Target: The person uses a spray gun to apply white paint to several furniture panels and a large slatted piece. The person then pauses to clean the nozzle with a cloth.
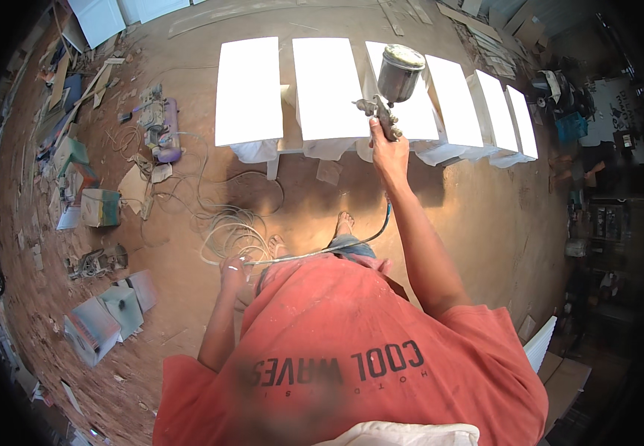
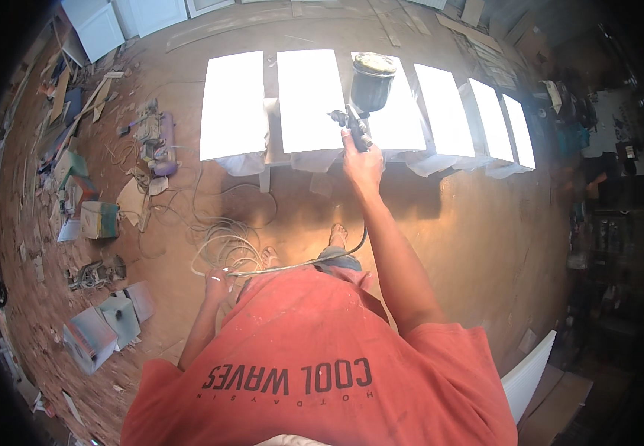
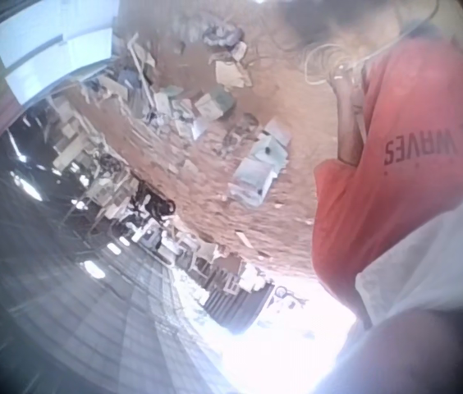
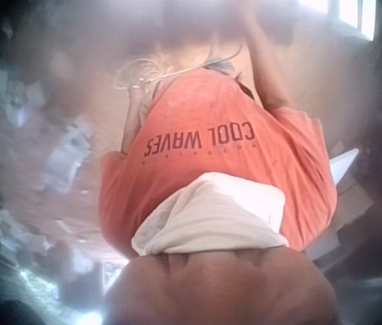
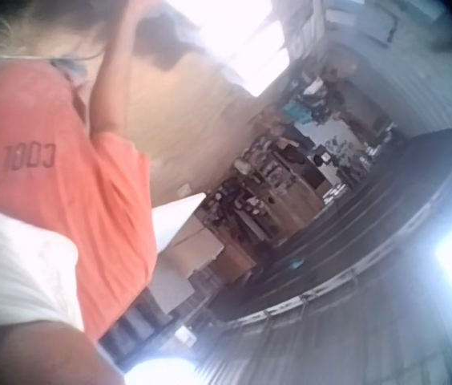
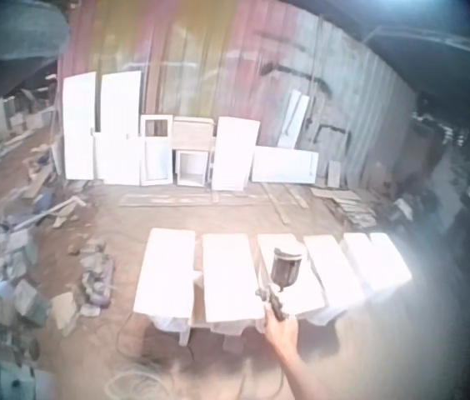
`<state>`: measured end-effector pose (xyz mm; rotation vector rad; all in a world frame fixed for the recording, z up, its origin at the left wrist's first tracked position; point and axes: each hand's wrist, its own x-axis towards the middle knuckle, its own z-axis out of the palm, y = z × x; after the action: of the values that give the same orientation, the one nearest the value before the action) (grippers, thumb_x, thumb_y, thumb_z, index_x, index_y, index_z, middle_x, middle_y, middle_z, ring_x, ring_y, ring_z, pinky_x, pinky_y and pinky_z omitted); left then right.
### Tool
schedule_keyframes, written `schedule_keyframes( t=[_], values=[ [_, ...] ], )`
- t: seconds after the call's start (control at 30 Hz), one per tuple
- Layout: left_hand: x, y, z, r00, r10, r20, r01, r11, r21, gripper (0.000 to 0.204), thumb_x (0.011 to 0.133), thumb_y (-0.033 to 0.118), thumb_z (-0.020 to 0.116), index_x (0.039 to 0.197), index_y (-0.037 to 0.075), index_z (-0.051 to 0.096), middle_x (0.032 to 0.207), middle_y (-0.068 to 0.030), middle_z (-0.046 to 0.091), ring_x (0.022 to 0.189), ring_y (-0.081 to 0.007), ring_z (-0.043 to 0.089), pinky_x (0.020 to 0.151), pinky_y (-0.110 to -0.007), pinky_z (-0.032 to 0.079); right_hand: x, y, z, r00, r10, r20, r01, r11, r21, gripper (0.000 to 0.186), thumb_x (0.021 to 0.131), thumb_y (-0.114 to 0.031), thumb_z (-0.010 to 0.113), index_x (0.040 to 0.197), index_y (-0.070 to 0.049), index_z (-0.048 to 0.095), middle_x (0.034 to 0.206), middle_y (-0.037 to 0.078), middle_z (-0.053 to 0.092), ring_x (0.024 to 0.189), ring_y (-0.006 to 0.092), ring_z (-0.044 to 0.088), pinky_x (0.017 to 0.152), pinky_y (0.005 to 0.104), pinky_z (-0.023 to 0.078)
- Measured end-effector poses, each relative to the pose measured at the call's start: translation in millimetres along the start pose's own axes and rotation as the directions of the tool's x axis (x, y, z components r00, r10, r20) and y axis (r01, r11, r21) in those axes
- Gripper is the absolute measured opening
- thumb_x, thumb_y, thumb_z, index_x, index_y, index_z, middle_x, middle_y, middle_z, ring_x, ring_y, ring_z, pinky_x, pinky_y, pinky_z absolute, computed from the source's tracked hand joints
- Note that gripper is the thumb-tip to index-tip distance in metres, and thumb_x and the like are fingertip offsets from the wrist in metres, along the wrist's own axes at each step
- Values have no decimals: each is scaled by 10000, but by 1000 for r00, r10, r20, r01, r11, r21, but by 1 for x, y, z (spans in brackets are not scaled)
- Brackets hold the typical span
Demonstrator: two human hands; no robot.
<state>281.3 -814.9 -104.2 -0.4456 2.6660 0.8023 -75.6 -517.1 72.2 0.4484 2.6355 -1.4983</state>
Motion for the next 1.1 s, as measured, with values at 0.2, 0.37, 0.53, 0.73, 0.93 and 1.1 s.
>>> schedule_keyframes(
  t=[0.2, 0.37, 0.53, 0.73, 0.93, 1.1],
  values=[
    [-9, -11, -13, 998, 16, 62, -16, 1000, 1, 222, 875, 220, 678, 1042, 93, 750, 1011, -154, 724, 1001, -361, 639, 953, -483, 424, -4, 20, -22, 977, 88, -194, -77, 995, 63, 616, 902, -543, 672, 1217, -13, 683, 1119, 230, 697, 1084, 368, 643, 953, 445, 465],
    [-15, -26, -13, 998, 6, 64, -4, 999, -40, 225, 875, 214, 681, 1051, 88, 741, 1037, -150, 722, 1008, -360, 637, 953, -484, 427, -29, 21, -12, 980, 24, -197, -23, 1000, 8, 548, 911, -519, 675, 1159, -32, 706, 1024, 191, 723, 1007, 343, 668, 904, 426, 481],
    [-17, -43, -10, 997, 76, 22, -77, 997, 14, 218, 882, 222, 681, 1037, 79, 739, 1008, -151, 717, 988, -370, 633, 924, -497, 435, -65, 11, 18, 998, 27, -48, -23, 997, 73, 530, 903, -511, 689, 1102, -21, 723, 964, 173, 728, 945, 319, 679, 862, 418, 493],
    [-15, -51, -18, 994, 64, 84, -67, 997, 24, 242, 886, 245, 687, 1042, 70, 747, 985, -159, 713, 986, -361, 627, 931, -488, 424, -94, -2, 27, 997, -43, -70, 53, 988, 145, 414, 934, -432, 708, 873, -23, 698, 660, 2, 590, 633, 97, 536, 591, 301, 428],
    [-16, -59, -17, 992, 70, 101, -74, 997, 29, 266, 883, 244, 695, 1066, 58, 746, 1030, -151, 715, 1019, -343, 626, 949, -473, 416, -74, 29, 3, 965, 25, -263, -9, 998, 60, 530, 899, -520, 690, 1126, -43, 728, 939, 160, 730, 907, 322, 681, 845, 430, 493],
    [-19, -64, -16, 988, 88, 123, -92, 995, 26, 268, 876, 238, 698, 1077, 67, 745, 1062, -136, 715, 1044, -337, 627, 970, -463, 416, -83, 39, -14, 941, 77, -330, -68, 997, 39, 489, 920, -487, 680, 1094, -33, 720, 880, 135, 721, 874, 292, 679, 815, 426, 492]
  ],
)
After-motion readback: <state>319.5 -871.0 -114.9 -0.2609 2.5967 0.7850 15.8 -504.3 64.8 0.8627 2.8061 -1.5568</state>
